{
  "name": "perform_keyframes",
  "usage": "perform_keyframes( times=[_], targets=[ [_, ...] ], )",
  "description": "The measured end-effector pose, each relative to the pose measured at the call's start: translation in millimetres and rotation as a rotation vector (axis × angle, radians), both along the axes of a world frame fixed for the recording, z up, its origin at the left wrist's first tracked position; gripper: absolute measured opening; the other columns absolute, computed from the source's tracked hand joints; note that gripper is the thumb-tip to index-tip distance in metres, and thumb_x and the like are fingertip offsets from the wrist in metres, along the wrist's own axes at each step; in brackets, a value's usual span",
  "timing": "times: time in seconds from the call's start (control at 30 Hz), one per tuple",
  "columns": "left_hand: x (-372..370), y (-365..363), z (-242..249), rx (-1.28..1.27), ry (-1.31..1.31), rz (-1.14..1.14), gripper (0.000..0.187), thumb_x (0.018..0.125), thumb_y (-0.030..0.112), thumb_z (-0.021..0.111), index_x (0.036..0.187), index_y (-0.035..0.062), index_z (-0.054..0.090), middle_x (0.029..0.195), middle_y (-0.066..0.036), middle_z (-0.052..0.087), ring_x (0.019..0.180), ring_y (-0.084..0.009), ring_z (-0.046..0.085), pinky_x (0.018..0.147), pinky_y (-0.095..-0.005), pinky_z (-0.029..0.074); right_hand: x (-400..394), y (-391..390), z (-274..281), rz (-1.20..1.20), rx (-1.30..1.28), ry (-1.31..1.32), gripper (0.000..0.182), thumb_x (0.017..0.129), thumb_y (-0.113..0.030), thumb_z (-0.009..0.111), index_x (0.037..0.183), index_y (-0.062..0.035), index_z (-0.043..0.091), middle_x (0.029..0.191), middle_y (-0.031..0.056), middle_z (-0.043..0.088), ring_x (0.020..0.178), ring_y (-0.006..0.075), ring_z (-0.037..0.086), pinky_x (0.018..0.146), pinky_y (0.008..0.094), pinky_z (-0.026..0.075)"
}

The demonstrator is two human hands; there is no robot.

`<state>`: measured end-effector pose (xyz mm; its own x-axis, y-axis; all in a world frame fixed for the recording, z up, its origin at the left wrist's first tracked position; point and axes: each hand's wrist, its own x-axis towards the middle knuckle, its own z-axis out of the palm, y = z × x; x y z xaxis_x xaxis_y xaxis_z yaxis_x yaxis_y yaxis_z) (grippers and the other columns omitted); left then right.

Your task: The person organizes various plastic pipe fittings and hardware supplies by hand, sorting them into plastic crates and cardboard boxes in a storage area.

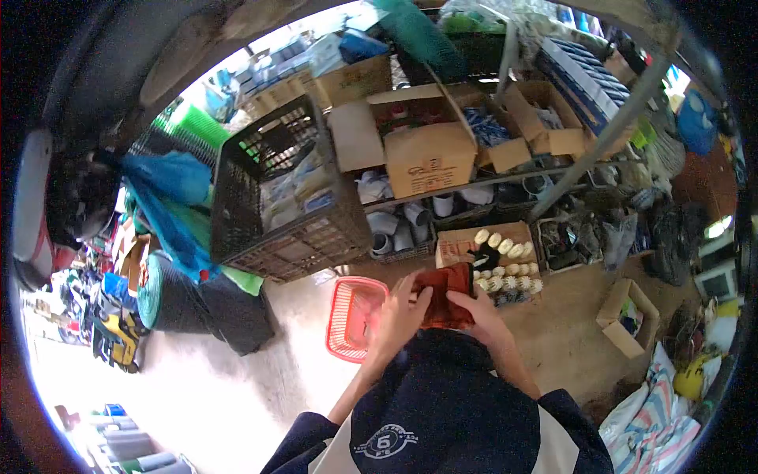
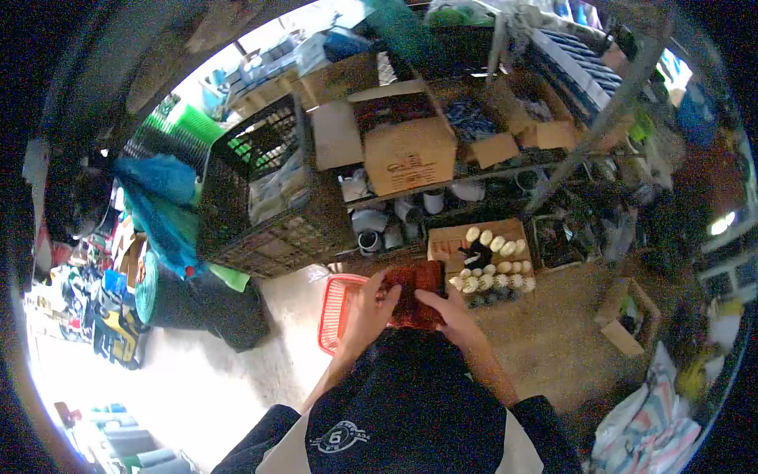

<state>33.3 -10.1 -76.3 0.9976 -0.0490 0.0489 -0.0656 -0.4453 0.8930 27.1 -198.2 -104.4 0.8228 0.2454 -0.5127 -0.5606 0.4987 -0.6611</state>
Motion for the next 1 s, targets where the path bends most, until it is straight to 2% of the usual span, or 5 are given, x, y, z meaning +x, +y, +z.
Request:
perform_keyframes(
  times=[0.07, 0.2, 0.27, 0.3, 1.0],
  targets=[
    [-1.5, 19.6, 37.0, -0.143, -0.113, -0.055, 0.040, 0.088, 0.005, 0.066, 0.127, -0.0004, 0.057, 0.111, -0.015, 0.064, 0.100, -0.0265, 0.062, 0.085, -0.0367, 0.051, -13.6, 5.5, -22.4, 0.041, -0.264, -0.400, 0.049, 0.089, -0.014, 0.073, 0.131, -0.0011, 0.051, 0.117, 0.0085, 0.063, 0.106, 0.0209, 0.064, 0.085, 0.0365, 0.056],
    [-11.1, 62.9, 155.9, -0.820, -0.585, -0.698, 0.033, 0.088, 0.022, 0.060, 0.104, -0.0057, 0.065, 0.103, -0.017, 0.069, 0.092, -0.0332, 0.067, 0.079, -0.0434, 0.052, -9.7, 17.4, -28.7, -0.063, -0.298, -0.082, 0.041, 0.090, -0.012, 0.072, 0.125, -0.0013, 0.056, 0.112, 0.0099, 0.064, 0.099, 0.0222, 0.065, 0.081, 0.0368, 0.056],
    [-39.6, 17.9, 206.5, -1.347, -0.748, -0.378, 0.015, 0.091, 0.022, 0.062, 0.083, 0.0096, 0.058, 0.082, -0.005, 0.066, 0.068, -0.0170, 0.058, 0.060, -0.0342, 0.044, -1.0, 18.5, -26.8, -0.119, -0.284, 0.149, 0.043, 0.090, -0.014, 0.072, 0.128, -0.0015, 0.053, 0.115, 0.0102, 0.063, 0.098, 0.0235, 0.066, 0.078, 0.0372, 0.056],
    [-40.7, 20.3, 219.7, -1.457, -0.734, -0.498, 0.015, 0.091, 0.022, 0.062, 0.083, 0.0092, 0.058, 0.082, -0.005, 0.066, 0.067, -0.0171, 0.058, 0.060, -0.0342, 0.044, -2.9, 19.0, -25.4, -0.112, -0.267, 0.134, 0.045, 0.090, -0.015, 0.073, 0.128, -0.0013, 0.053, 0.115, 0.0102, 0.063, 0.098, 0.0237, 0.066, 0.077, 0.0376, 0.056],
    [-39.5, 29.7, 194.6, -1.587, -0.543, -0.949, 0.014, 0.087, 0.014, 0.067, 0.090, 0.0005, 0.064, 0.083, -0.010, 0.069, 0.060, -0.0201, 0.060, 0.053, -0.0332, 0.044, -25.4, 10.2, 1.9, -0.180, -0.275, 0.101, 0.063, 0.087, -0.016, 0.074, 0.140, -0.0015, 0.043, 0.126, 0.0112, 0.057, 0.117, 0.0271, 0.058, 0.094, 0.0407, 0.052]
  ],
)
